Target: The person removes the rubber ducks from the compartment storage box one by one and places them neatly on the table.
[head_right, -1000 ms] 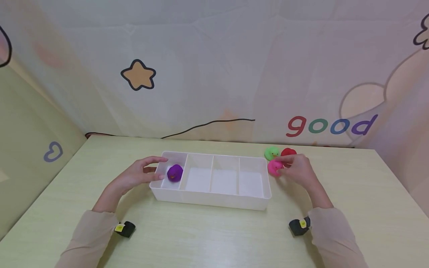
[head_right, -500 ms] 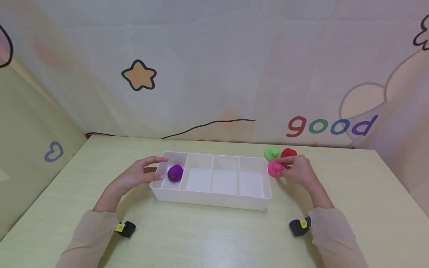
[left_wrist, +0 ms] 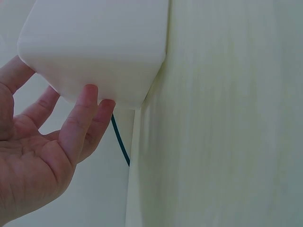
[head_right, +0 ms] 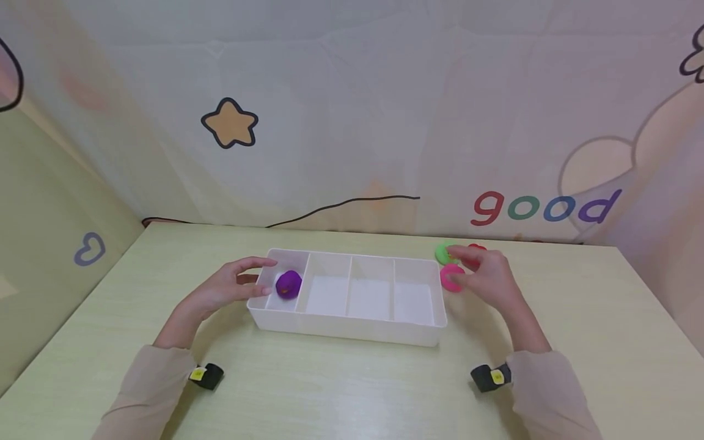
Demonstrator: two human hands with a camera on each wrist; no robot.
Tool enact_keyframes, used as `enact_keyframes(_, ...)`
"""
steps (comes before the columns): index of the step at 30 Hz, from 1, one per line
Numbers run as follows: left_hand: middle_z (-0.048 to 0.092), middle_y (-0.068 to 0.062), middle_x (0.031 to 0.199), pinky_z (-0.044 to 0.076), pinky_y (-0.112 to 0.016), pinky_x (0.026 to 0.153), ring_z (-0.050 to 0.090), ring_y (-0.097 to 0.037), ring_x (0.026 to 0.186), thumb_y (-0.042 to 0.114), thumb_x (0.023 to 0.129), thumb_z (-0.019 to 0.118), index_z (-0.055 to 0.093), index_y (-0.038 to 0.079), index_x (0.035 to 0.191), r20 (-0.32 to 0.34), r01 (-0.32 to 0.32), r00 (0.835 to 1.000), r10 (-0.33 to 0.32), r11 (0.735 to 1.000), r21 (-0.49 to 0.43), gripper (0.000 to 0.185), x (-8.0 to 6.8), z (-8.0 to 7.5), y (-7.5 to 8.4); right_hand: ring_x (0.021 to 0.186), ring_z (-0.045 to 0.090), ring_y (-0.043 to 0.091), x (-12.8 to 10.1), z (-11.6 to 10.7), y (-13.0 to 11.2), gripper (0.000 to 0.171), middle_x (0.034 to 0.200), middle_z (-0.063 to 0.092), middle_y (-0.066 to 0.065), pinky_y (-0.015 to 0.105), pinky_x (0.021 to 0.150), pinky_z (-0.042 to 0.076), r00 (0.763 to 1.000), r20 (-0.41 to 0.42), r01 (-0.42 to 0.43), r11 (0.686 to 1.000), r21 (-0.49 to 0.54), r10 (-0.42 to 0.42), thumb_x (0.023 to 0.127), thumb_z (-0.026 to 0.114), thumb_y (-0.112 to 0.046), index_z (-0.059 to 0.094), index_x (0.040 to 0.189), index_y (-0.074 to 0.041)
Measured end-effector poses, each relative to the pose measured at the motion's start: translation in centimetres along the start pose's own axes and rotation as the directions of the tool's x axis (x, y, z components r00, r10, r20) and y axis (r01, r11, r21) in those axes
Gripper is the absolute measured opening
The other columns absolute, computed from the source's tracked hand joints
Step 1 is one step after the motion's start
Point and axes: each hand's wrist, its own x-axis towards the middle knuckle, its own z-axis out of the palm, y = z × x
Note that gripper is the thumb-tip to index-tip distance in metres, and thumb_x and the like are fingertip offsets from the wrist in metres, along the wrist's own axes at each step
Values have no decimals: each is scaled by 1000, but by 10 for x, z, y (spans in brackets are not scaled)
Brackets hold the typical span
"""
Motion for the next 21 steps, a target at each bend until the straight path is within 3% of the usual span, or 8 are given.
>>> enact_keyframes(5,34,-12,140,45,-41,91,43,-36,121,17,80,70,46,8,131,-1,2,1000,-2,1000,7,57,0,0,1,109,53,40,-6,3,-22,47,124,52,22,17,77,49,1000,8,29,999,29,-30,81,68,-11,53,124,2)
enact_keyframes(9,34,-12,140,45,-42,91,42,-36,121,17,80,70,46,8,131,-3,7,1000,-7,1000,13,57,0,0,2,101,57,37,-9,8,-39,48,123,54,21,20,67,53,999,25,42,996,82,-44,79,70,-9,54,123,1)
enact_keyframes(15,33,-12,141,44,-43,92,41,-37,122,18,80,70,47,9,131,-5,15,1000,-15,1000,19,57,0,0,3,108,55,36,-9,17,-58,47,121,56,21,29,83,48,991,47,120,981,151,-129,76,70,-2,56,120,5)
enact_keyframes(21,33,-12,141,45,-42,91,42,-37,122,16,80,70,46,8,131,-1,16,1000,-16,1000,2,57,0,0,3,110,54,36,-7,30,-70,46,119,56,22,34,88,45,981,61,166,961,222,-184,75,70,3,55,119,7)
